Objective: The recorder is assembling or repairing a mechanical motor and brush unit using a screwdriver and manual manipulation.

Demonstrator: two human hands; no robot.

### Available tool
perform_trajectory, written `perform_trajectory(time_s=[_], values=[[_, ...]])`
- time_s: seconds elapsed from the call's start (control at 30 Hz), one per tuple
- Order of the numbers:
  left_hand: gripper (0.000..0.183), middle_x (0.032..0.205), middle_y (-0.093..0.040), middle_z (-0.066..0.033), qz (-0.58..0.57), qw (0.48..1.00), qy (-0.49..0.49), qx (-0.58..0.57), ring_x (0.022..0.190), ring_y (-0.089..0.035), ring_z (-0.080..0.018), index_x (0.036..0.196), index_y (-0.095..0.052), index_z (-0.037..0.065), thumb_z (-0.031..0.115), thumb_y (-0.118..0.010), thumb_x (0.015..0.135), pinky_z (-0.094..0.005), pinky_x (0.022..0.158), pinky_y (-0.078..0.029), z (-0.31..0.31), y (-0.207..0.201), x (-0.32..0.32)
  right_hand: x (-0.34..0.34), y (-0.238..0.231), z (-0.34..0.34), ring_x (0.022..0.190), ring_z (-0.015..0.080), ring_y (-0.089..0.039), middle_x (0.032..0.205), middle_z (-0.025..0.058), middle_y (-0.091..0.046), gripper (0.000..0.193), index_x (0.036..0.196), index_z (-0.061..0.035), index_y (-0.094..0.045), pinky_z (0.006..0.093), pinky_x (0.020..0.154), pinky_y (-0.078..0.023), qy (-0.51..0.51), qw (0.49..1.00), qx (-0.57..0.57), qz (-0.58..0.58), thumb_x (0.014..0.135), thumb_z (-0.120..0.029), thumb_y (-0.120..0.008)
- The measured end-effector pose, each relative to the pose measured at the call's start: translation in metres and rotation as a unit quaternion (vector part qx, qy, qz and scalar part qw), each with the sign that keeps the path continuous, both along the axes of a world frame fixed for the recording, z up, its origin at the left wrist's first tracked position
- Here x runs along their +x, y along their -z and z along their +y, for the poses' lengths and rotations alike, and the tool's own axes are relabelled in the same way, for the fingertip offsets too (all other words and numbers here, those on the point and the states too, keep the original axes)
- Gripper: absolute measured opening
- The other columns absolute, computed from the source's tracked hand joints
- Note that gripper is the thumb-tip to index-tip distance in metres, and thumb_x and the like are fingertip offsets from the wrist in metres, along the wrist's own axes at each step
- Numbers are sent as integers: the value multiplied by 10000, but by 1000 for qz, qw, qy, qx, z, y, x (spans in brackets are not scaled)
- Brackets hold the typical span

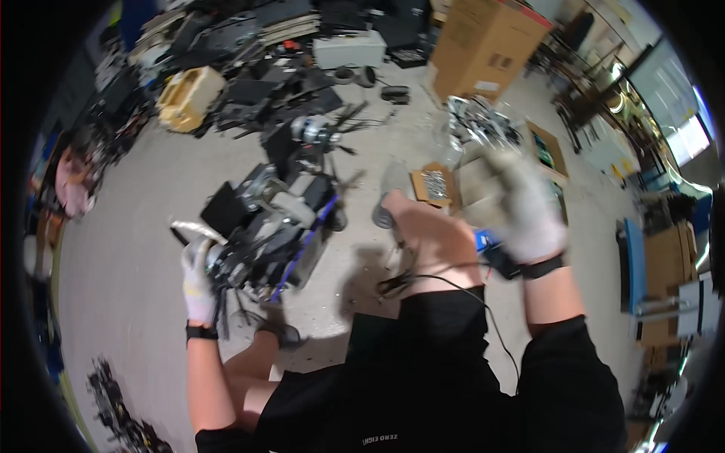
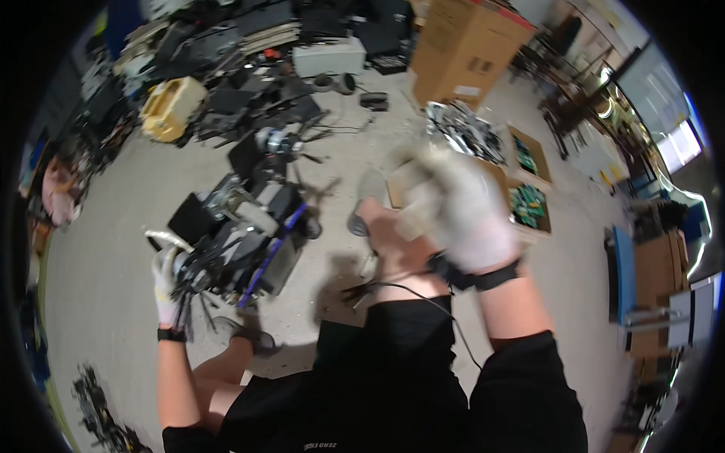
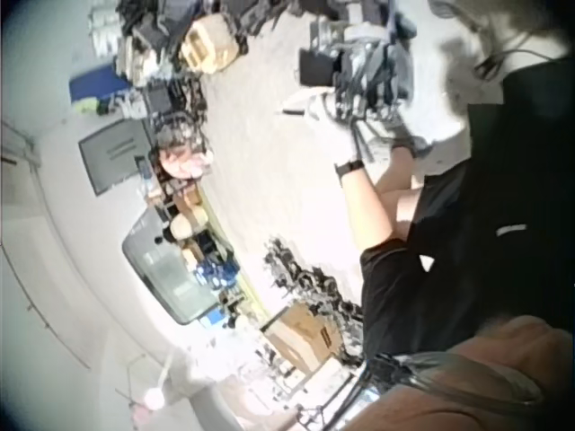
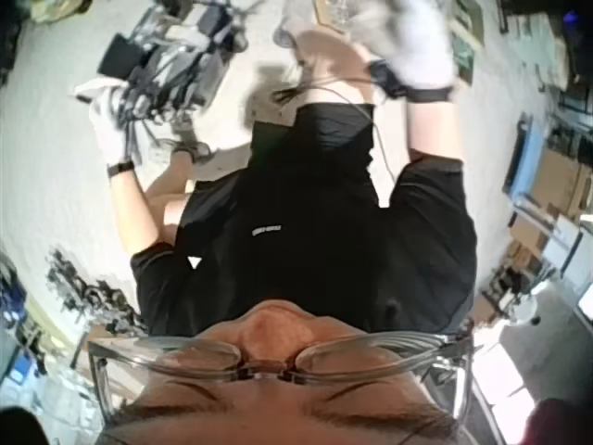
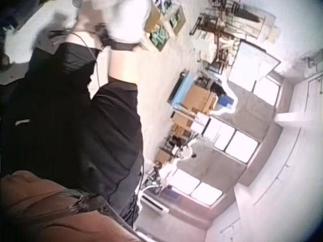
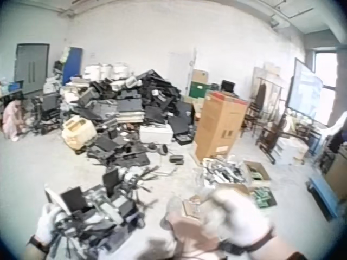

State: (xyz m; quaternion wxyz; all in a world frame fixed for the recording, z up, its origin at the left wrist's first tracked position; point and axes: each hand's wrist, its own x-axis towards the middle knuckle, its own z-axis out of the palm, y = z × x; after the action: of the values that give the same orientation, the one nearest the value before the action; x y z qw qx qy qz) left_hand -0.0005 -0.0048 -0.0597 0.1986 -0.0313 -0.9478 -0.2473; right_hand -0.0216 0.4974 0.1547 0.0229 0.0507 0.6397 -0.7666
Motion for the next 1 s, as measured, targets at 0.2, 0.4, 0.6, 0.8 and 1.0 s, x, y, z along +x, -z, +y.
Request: perform_trajectory(time_s=[0.2, 0.4, 0.6, 0.8, 1.0], values=[[399, 1272, -549, -146, -55, 925, -35, 374, 1165, -568, -261, 1356, -550, 54, 70, -600, 961, -352, 1006, -465, -75, 63, -30, 33, -93, 197, 545, 77, -384, 715, -24, -466, 293, 1076, -25, -596, 211, 523, -319, 167, 952, 20, 257, 1047, -299, -497], [457, 1188, -612, -127, -25, 876, -45, 480, 1001, -653, -229, 1283, -541, 36, 287, -674, 925, -342, 856, -561, -32, 46, -34, 35, 81, 320, 540, 118, -553, 745, 23, -624, 329, 952, -54, -663, 254, 507, -447, 269, 942, 195, 52, 1013, -358, -552], [447, 1177, -614, -120, -53, 911, -146, 383, 994, -653, -221, 1294, -534, 38, 268, -663, 933, -335, 845, -563, -45, 33, -35, 26, 381, 355, 739, 296, -695, 834, 221, -698, 419, 985, 46, -650, 413, 688, -544, 166, 869, 375, -276, 974, -350, -517], [439, 1167, -616, -113, -103, 929, -194, 297, 987, -653, -213, 1305, -527, 39, 249, -651, 940, -329, 835, -565, -25, 57, -52, 17, 633, 295, 1115, 346, -632, 1133, 195, -676, 323, 1187, -107, -642, 459, 947, -496, 46, 810, 440, -385, 959, -284, -497], [431, 1156, -617, -106, -123, 932, -265, 217, 979, -653, -205, 1317, -520, 41, 230, -640, 948, -322, 825, -566, -27, 29, -19, 7, 639, 273, 1251, 365, -545, 1370, 175, -532, 458, 1325, -93, -540, 449, 1019, -483, 196, 701, 497, -473, 907, -276, -578]])
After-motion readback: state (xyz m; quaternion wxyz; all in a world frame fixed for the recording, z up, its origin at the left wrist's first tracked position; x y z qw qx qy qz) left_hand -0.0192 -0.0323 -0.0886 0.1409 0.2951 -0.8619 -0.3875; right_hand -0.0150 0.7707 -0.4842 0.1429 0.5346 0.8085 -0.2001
